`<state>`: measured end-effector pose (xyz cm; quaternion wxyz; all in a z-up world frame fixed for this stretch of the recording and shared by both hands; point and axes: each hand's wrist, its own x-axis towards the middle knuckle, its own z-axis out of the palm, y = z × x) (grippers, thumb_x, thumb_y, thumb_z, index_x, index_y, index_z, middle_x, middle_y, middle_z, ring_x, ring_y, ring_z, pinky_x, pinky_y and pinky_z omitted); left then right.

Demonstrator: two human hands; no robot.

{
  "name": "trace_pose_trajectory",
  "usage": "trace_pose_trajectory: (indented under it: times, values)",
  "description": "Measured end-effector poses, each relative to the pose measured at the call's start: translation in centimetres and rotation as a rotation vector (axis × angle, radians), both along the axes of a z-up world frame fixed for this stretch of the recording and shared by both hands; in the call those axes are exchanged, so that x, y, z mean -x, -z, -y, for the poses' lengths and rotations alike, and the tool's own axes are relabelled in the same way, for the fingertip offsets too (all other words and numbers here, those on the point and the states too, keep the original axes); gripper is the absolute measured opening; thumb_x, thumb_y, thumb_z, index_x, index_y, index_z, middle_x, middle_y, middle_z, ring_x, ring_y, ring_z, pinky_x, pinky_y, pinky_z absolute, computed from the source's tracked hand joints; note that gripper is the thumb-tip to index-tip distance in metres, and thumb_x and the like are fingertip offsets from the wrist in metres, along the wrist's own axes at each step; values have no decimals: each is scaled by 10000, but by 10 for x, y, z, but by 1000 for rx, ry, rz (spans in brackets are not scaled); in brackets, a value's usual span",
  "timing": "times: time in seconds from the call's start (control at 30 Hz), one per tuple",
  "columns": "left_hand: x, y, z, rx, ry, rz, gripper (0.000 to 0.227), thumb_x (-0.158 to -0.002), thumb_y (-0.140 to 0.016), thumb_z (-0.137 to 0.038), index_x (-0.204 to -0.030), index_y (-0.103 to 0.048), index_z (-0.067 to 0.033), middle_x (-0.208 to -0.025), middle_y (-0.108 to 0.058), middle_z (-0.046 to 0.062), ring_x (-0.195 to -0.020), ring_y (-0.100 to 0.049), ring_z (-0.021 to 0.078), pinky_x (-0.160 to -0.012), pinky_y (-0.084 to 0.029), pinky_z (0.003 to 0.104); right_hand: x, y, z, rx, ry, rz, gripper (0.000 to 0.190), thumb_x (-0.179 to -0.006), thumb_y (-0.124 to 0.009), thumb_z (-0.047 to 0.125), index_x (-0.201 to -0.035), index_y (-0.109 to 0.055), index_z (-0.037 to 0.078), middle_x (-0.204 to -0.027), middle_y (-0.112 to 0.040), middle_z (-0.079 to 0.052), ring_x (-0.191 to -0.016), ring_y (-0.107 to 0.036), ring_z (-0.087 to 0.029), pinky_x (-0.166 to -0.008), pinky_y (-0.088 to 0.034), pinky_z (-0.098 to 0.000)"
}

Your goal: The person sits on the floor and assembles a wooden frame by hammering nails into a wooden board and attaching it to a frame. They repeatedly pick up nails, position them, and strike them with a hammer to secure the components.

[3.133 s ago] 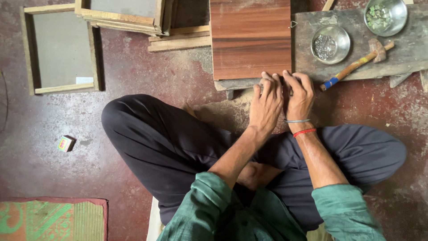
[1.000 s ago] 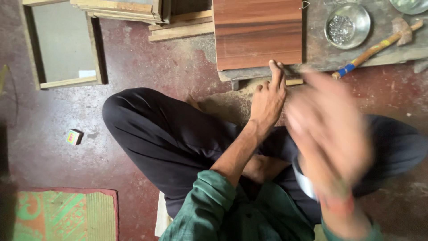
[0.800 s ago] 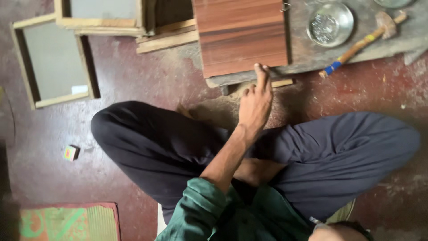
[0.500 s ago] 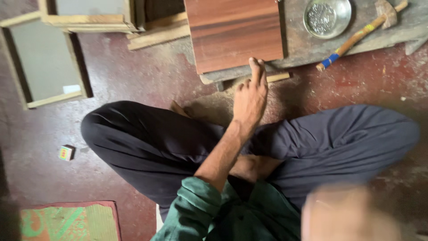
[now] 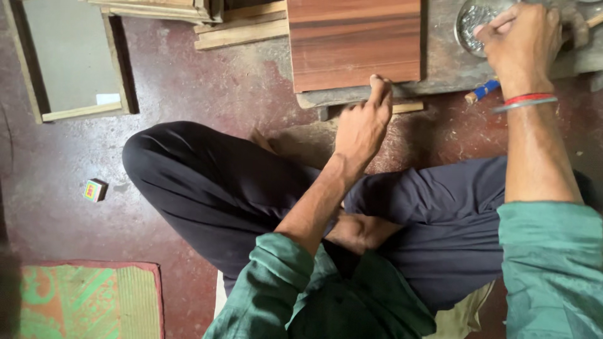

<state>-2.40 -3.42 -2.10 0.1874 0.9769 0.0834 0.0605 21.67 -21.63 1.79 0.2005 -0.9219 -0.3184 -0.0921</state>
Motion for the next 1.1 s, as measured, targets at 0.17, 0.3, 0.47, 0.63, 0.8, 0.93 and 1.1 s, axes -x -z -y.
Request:
trace_pose_trajectory:
  times: [0.17, 0.3, 0.47, 0.63, 0.8, 0.93, 1.1]
  values:
    - [-3, 1, 2, -11, -22, 16, 506, -926, -551, 47, -1428, -494, 19, -1438, -439, 221, -546, -690, 191, -494, -585, 325, -15, 32, 8, 49, 79, -90, 84, -850, -828, -35, -882, -815, 41, -904, -779, -149, -779, -743, -244, -739, -572, -371]
    - [-4, -6, -5, 60, -6, 74, 513, -861, -590, 40, -1368, -542, -22, -1413, -488, 186, -574, -682, 202, -512, -573, 334, -19, 37, 12, -121, 116, -169, 168, -908, -767, -114, -998, -783, 26, -968, -779, -129, -840, -754, -181, -741, -595, -317]
    - [-4, -18, -11, 186, -53, -36, 478, -937, -510, 145, -1370, -576, -47, -1245, -582, 92, -537, -657, 172, -419, -533, 316, 11, 21, 25, -393, -67, -130, 162, -961, -701, -207, -1042, -703, -66, -1005, -761, -150, -881, -747, -180, -754, -589, -293]
    - [-6, -18, -11, 151, -58, 41, 422, -913, -548, 95, -1296, -620, -67, -1221, -581, 82, -570, -667, 203, -440, -536, 345, 62, 16, 11, -697, -120, -530, 80, -1095, -605, -148, -1139, -633, -87, -1066, -725, -123, -935, -727, -151, -842, -626, -283]
    - [-27, -13, -3, -15, -37, 60, 276, -967, -588, 28, -1236, -612, -28, -1235, -566, 166, -595, -684, 212, -464, -547, 352, 105, 2, -32, -485, -246, -375, 16, -1101, -657, -55, -1105, -664, -42, -984, -719, -123, -881, -724, -193, -791, -604, -300]
    - [-31, -9, 3, -41, -45, -6, 303, -980, -585, 39, -1278, -600, -14, -1216, -582, 184, -581, -676, 189, -451, -552, 321, 118, -11, -56, -264, -226, -186, 55, -1023, -711, -37, -1053, -668, -21, -1032, -689, -133, -902, -706, -254, -777, -589, -343]
    - [-37, -7, 6, -15, -129, 102, 263, -911, -635, 74, -1152, -701, -11, -1214, -638, 186, -661, -680, 185, -461, -556, 286, 124, -17, -59, -227, -210, -209, 86, -1001, -692, -89, -1053, -654, -33, -1055, -648, -134, -921, -685, -277, -779, -580, -376]
